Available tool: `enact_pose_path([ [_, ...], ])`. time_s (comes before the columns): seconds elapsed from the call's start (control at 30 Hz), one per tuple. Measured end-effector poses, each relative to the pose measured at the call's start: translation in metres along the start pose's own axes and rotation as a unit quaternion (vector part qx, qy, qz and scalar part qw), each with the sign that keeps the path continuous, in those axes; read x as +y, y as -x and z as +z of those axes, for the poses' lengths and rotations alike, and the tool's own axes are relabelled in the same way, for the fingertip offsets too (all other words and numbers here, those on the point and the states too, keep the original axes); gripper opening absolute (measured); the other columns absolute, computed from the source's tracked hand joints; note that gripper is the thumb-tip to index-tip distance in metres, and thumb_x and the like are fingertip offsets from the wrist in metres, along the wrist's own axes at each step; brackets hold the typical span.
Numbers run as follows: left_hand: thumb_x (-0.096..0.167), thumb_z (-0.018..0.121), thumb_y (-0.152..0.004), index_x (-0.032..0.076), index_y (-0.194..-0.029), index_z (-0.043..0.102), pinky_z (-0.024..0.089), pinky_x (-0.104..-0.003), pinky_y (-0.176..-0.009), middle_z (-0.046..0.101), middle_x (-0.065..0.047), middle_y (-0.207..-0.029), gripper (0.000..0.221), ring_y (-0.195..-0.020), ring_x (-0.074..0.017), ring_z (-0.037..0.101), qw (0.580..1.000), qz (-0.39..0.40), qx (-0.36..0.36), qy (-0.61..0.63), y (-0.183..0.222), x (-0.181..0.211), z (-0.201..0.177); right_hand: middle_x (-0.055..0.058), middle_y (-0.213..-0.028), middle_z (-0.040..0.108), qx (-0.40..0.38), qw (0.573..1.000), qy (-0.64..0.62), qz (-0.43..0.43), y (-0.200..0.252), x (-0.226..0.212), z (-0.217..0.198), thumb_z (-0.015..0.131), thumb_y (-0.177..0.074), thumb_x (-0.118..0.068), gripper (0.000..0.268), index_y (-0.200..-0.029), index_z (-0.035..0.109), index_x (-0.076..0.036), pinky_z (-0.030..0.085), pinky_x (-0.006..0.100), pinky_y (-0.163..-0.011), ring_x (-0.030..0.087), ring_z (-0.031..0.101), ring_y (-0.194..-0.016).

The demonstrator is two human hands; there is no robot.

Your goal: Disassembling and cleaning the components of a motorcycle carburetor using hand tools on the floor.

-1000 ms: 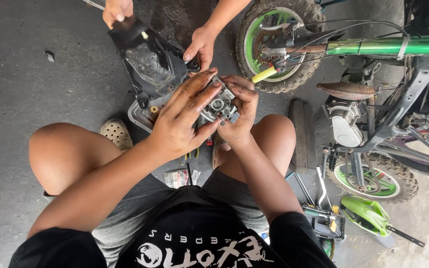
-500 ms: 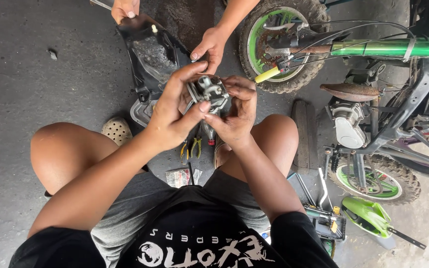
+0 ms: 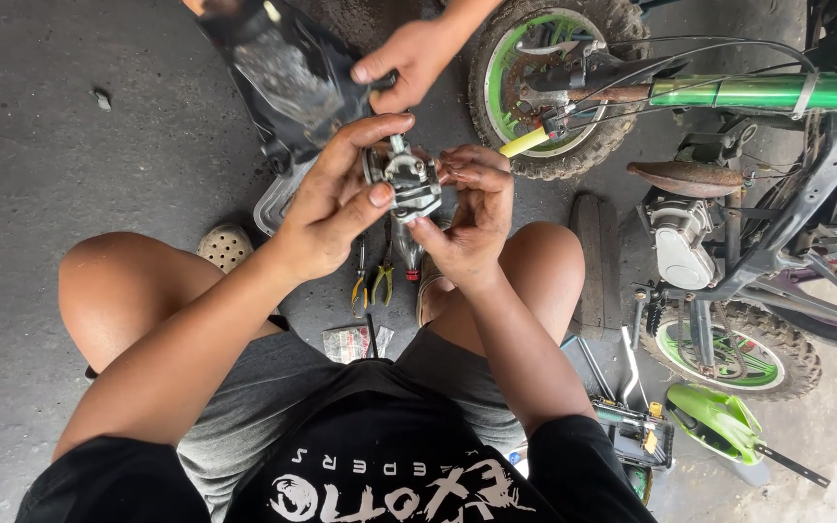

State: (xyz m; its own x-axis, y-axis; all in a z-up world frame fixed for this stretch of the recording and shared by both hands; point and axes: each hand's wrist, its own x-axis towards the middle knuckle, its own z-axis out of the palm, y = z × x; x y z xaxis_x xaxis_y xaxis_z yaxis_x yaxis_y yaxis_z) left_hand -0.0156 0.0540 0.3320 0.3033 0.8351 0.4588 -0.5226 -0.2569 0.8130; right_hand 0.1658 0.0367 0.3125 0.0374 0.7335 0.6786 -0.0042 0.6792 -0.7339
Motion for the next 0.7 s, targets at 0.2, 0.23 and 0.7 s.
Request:
enact_pose_path([
  [0.2,0.009,0.069,-0.1,-0.005,-0.152,0.04,0.043,-0.053,-0.115,0.056,-0.027,-0.144,0.062,-0.136,-0.0393,0.056,0.989,0.039,-0.006,-0.142,0.0,0.01,0.007,0.014,-0.125,0.052,-0.013,0.992,-0.016,0.123,0.003,0.002,0.007,0.067,-0.098,-0.005,0.036,-0.126,0.045,-0.003,0.05,0.042,-0.098,0.03,0.05,-0.129],
  [0.23,0.016,0.072,-0.099,-0.003,-0.152,0.043,0.039,-0.052,-0.117,0.056,-0.024,-0.146,0.062,-0.139,-0.0401,0.054,0.979,0.048,-0.004,-0.2,0.001,0.007,0.009,0.014,-0.128,0.053,0.031,0.959,-0.169,0.226,0.001,-0.005,0.014,0.061,-0.103,-0.019,0.033,-0.128,0.048,-0.003,0.048,0.045,-0.102,0.03,0.05,-0.129],
  [0.7,0.027,0.045,-0.116,0.003,-0.144,0.046,0.054,-0.042,-0.098,0.061,-0.021,-0.13,0.037,-0.123,-0.0314,0.065,0.921,-0.038,0.059,-0.383,0.012,-0.054,-0.037,0.008,-0.101,0.068,0.19,0.698,-0.46,0.514,-0.023,0.006,-0.013,0.069,-0.095,-0.032,0.021,-0.104,0.064,-0.014,0.062,0.034,-0.082,0.026,0.068,-0.104],
])
